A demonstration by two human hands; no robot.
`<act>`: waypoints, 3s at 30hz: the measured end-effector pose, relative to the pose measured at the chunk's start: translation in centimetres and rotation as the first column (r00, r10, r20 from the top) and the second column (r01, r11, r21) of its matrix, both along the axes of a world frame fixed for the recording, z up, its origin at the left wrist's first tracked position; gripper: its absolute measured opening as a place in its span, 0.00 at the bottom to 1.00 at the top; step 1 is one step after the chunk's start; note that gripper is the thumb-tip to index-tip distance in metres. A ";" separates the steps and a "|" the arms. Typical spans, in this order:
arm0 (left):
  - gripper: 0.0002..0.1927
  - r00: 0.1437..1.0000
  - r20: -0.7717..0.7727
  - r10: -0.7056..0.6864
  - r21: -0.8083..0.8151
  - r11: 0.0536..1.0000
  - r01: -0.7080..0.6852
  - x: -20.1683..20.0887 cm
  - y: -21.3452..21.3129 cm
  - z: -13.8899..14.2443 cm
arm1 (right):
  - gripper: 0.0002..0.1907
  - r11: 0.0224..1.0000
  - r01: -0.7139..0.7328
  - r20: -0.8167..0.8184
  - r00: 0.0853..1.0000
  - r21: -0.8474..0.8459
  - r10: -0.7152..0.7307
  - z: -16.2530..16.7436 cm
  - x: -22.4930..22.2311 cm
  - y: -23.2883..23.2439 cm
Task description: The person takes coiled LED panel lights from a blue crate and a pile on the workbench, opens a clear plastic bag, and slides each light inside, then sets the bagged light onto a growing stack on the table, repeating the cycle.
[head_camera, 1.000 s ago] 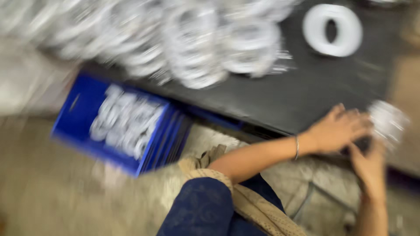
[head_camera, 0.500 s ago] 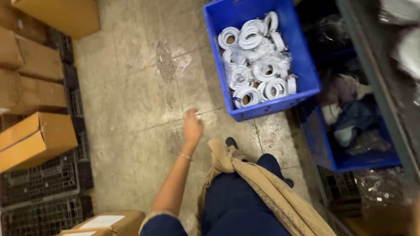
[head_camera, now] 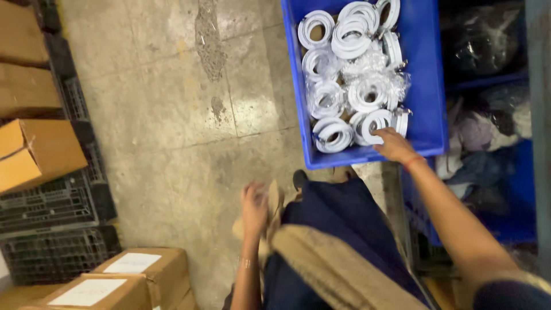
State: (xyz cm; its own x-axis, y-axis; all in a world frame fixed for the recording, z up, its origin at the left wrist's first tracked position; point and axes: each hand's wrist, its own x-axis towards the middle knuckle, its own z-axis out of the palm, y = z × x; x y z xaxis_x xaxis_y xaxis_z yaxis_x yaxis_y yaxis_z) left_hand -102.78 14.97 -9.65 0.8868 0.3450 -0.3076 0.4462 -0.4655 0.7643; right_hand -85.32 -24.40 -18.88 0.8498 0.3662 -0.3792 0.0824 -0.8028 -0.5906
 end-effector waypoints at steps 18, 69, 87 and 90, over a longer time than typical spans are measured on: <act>0.19 0.861 -0.387 0.330 0.149 0.944 -0.295 -7.4 -1.0 -2.7 | 0.30 0.339 0.879 -0.800 0.455 0.334 -0.392 -12.4 10.8 6.3; 0.09 0.009 0.278 -0.960 -0.717 -0.201 0.667 -34.5 -51.8 11.4 | 0.54 -0.152 0.623 -0.306 0.147 0.767 -0.941 26.0 -80.4 -19.1; 0.20 0.039 0.155 -0.987 -0.869 -0.118 0.481 -37.0 -70.2 9.3 | 0.56 0.143 0.680 -0.073 0.278 0.719 -0.958 25.8 -86.1 -35.1; 0.13 0.137 0.141 -0.980 -0.859 -0.052 0.509 -36.5 -72.9 7.8 | 0.54 0.138 0.685 -0.060 0.257 0.716 -0.965 25.4 -86.2 -35.7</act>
